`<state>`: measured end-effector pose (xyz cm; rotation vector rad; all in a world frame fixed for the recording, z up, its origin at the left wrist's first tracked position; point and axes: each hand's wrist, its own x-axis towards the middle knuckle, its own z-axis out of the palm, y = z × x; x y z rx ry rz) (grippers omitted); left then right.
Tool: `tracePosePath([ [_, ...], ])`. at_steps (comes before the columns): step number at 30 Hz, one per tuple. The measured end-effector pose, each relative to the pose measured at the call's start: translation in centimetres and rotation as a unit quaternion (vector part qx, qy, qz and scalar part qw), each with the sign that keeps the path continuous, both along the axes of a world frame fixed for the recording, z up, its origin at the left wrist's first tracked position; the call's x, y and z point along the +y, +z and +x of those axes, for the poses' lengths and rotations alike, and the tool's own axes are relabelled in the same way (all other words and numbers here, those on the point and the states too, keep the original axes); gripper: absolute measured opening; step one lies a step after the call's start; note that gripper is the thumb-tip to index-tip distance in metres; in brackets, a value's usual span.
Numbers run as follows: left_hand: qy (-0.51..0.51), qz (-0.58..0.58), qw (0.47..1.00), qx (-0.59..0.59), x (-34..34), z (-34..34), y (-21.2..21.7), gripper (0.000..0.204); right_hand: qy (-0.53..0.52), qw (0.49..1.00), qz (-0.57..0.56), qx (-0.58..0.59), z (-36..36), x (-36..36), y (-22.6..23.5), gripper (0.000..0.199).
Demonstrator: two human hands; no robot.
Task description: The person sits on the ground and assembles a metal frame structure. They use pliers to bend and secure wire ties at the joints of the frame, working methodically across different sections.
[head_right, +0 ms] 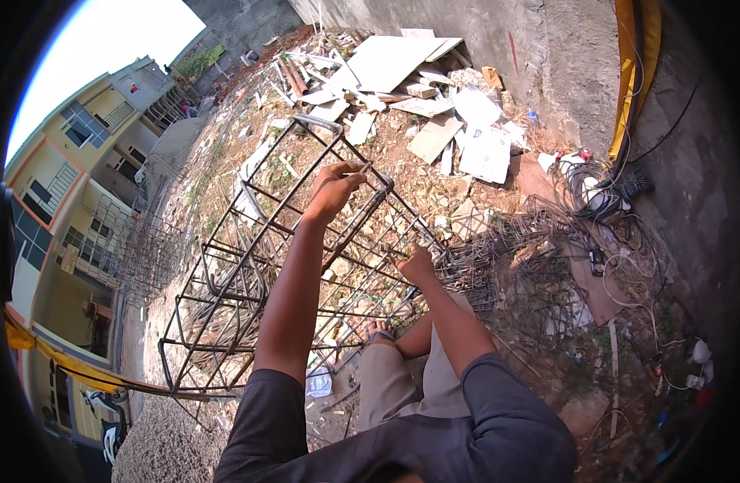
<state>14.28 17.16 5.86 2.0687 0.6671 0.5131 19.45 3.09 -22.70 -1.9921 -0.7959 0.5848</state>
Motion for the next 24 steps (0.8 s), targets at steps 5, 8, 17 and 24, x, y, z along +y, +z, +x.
tracePosePath([
  [5, -0.029, 0.042, 0.999, 0.002, -1.3, 1.1, 0.9, 0.044, 0.017, 0.997, -0.038, -0.057, -0.4, 2.3, -3.0, 0.04],
  [8, -0.042, 0.027, 0.998, 0.024, -2.4, 1.9, 1.7, 0.046, -0.075, 0.974, 0.173, -0.126, -0.6, 1.5, -4.3, 0.023],
  [17, -0.02, 0.019, 0.999, 0.021, -2.7, 1.5, 1.6, 0.042, -0.165, 0.891, 0.377, -0.19, 2.2, -3.5, 5.6, 0.021],
  [24, -0.027, 0.064, 0.998, 0.009, -1.0, 1.7, 0.5, 0.044, -0.134, 0.92, 0.282, -0.238, 6.3, -5.7, 11.0, 0.044],
])
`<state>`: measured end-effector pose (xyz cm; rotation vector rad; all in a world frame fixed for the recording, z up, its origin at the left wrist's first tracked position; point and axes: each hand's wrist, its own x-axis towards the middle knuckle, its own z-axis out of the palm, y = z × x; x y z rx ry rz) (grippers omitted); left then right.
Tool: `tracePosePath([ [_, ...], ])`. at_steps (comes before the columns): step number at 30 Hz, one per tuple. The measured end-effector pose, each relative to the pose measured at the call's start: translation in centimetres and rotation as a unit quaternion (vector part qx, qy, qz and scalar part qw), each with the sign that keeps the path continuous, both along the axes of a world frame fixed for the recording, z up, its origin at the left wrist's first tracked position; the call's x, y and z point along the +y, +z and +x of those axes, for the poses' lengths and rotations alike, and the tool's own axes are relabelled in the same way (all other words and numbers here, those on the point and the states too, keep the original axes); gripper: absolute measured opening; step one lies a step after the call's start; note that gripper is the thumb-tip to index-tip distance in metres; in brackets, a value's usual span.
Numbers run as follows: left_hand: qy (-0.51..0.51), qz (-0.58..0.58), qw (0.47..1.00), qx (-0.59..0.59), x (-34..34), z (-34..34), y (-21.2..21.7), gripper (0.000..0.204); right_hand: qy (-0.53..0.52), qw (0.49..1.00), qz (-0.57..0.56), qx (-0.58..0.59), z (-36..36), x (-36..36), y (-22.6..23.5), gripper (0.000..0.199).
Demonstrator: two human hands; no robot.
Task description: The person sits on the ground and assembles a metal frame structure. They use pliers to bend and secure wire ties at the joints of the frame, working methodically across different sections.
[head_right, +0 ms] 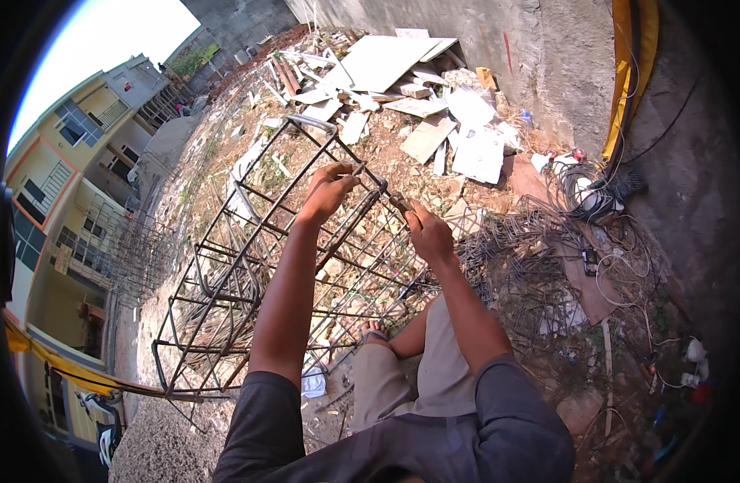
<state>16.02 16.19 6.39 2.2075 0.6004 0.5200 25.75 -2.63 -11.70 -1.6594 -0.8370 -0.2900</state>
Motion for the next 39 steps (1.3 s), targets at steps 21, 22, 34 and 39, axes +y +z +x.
tracePosePath([
  [21, -0.055, -0.238, 0.969, -0.024, -1.0, -0.1, 1.0, 0.019, 0.046, 0.995, -0.092, 0.013, -0.9, 2.7, 8.8, 0.035],
  [22, -0.061, -0.239, 0.969, -0.024, -0.7, -0.2, 1.0, 0.022, 0.047, 0.995, -0.093, 0.01, -0.9, 2.8, 8.7, 0.035],
  [34, -0.059, -0.146, 0.983, 0.097, -1.4, 0.7, 2.0, 0.061, 0.028, 0.981, -0.189, 0.003, -1.2, 2.3, 10.5, 0.033],
  [39, -0.061, -0.198, 0.972, 0.109, -0.4, 1.0, 1.7, 0.061, -0.009, 0.979, -0.201, -0.015, -2.2, 2.7, 10.9, 0.032],
])
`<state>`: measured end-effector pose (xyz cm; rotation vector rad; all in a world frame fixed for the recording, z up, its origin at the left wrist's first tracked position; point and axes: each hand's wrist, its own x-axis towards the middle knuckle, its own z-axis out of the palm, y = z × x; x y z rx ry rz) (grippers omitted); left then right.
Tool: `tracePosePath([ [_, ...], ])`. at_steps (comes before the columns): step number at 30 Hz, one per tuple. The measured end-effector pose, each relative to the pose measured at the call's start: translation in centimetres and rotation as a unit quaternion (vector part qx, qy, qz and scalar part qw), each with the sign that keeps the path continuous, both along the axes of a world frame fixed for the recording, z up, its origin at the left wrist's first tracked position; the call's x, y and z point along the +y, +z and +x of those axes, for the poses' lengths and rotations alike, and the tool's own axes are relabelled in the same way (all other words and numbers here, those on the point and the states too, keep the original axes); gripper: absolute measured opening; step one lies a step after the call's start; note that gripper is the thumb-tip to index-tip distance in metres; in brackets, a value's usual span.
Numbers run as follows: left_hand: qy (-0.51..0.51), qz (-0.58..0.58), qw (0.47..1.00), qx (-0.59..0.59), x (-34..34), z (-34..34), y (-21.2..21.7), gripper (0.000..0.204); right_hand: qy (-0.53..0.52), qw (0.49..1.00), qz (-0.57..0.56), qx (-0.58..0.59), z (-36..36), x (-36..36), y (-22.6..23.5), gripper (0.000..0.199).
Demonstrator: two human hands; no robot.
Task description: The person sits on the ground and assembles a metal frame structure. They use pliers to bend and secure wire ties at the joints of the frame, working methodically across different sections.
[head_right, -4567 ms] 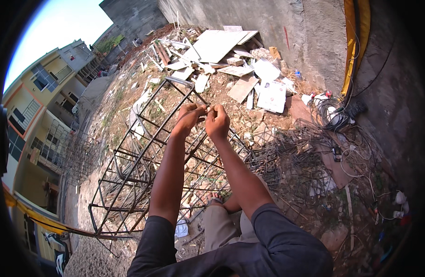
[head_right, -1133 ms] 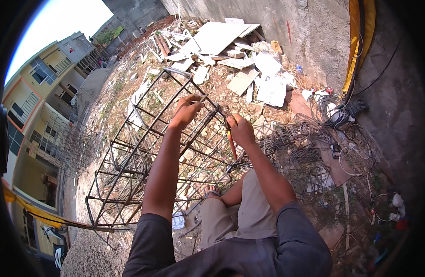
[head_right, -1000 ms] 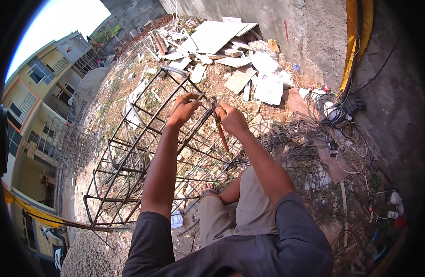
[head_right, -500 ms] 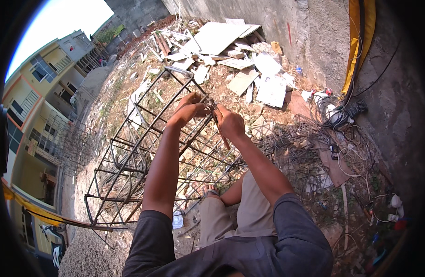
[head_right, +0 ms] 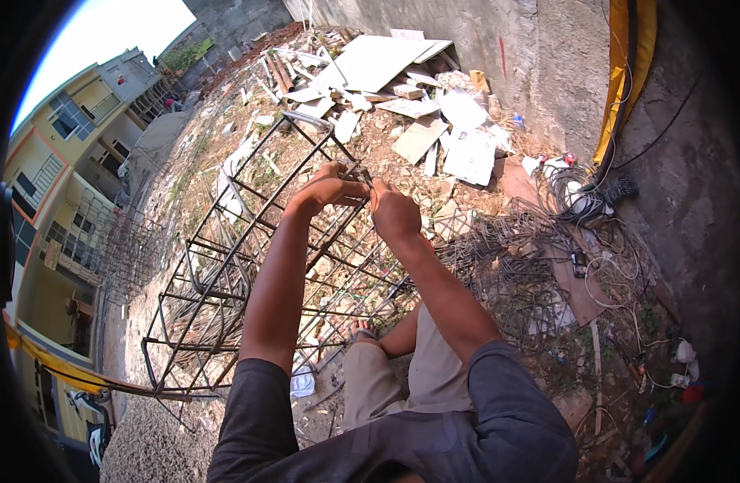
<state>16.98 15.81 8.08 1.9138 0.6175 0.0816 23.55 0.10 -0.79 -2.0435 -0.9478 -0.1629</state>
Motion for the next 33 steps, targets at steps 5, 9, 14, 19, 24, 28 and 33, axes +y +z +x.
tracePosePath([
  [5, -0.038, 0.025, 0.99, 0.131, -0.1, 0.6, 1.2, 0.037, -0.007, 0.999, 0.02, 0.031, -0.5, 0.4, -0.1, 0.03],
  [9, -0.058, -0.031, 0.995, 0.079, 0.4, 0.4, 0.6, 0.036, -0.003, 0.995, 0.089, 0.04, -0.6, 0.7, -0.3, 0.029],
  [14, -0.046, -0.049, 0.995, 0.074, -0.4, 1.3, 1.0, 0.04, -0.002, 0.966, 0.243, -0.086, 1.3, 1.8, -4.0, 0.048],
  [19, -0.037, -0.036, 0.997, 0.059, -0.6, 0.4, 1.2, 0.033, 0.244, 0.887, 0.122, 0.371, 0.5, -0.6, -4.8, 0.067],
  [24, -0.023, -0.032, 0.998, 0.04, -0.6, 0.0, 1.0, 0.035, 0.094, 0.979, 0.048, 0.175, -0.2, 0.4, -5.3, 0.061],
  [28, -0.03, -0.029, 0.999, 0.033, -0.6, -0.2, 0.8, 0.04, 0.112, 0.974, 0.027, 0.193, 0.2, -0.8, -3.3, 0.054],
  [33, -0.032, -0.015, 0.999, 0.021, -0.4, -0.1, 0.5, 0.044, 0.068, 0.978, -0.1, 0.168, -0.2, -1.7, -1.7, 0.055],
])
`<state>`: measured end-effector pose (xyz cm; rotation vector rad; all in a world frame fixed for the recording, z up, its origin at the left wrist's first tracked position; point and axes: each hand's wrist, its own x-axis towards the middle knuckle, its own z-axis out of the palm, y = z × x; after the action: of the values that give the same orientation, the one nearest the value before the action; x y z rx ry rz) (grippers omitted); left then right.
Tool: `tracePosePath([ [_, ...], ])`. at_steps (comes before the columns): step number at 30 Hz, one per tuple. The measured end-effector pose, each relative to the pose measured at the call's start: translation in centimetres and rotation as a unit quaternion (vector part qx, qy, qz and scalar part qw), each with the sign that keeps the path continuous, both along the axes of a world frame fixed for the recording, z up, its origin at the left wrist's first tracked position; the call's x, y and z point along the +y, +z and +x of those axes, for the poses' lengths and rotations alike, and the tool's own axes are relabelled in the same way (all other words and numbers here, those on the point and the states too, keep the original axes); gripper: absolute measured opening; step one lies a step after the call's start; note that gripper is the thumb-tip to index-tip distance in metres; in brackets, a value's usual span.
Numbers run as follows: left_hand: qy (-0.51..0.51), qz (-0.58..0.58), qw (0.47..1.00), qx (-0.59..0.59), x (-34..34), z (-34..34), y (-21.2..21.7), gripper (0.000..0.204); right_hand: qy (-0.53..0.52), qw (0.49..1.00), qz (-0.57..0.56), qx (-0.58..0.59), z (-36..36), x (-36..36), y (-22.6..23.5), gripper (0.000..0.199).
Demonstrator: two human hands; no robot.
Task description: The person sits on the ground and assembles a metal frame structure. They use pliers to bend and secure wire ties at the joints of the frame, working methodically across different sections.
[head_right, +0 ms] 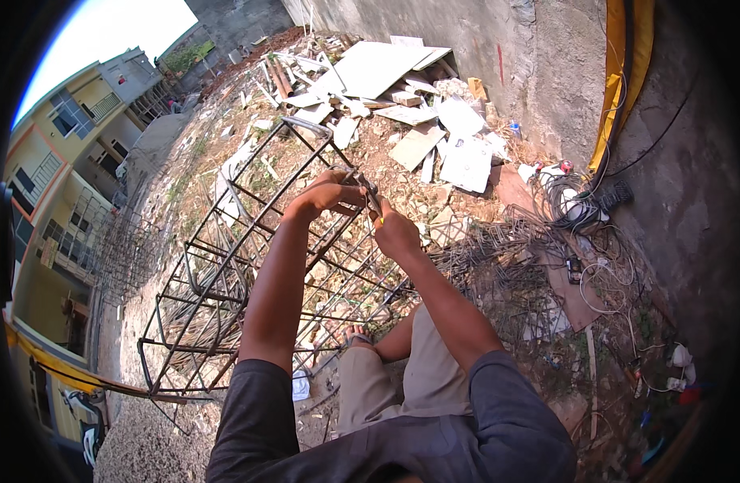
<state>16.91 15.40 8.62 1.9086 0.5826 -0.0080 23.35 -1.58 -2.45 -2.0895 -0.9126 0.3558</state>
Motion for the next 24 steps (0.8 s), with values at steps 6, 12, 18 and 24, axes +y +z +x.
tracePosePath([
  [6, -0.018, -0.01, 1.0, 0.005, -0.1, -0.2, 0.4, 0.059, -0.004, 0.996, -0.032, -0.078, 0.0, -0.2, 1.3, 0.059],
  [12, -0.002, -0.019, 1.0, -0.014, -0.6, -0.6, 0.9, 0.048, 0.023, 0.991, -0.065, -0.118, 0.6, -0.7, 2.1, 0.059],
  [18, -0.005, -0.024, 1.0, -0.01, -0.1, -0.4, 0.7, 0.044, 0.043, 0.995, -0.027, -0.083, 1.5, -0.7, 1.6, 0.05],
  [24, 0.039, 0.015, 0.999, -0.032, -0.5, -0.4, -0.2, 0.034, 0.171, 0.941, 0.142, 0.254, 3.1, -0.4, -0.7, 0.034],
])
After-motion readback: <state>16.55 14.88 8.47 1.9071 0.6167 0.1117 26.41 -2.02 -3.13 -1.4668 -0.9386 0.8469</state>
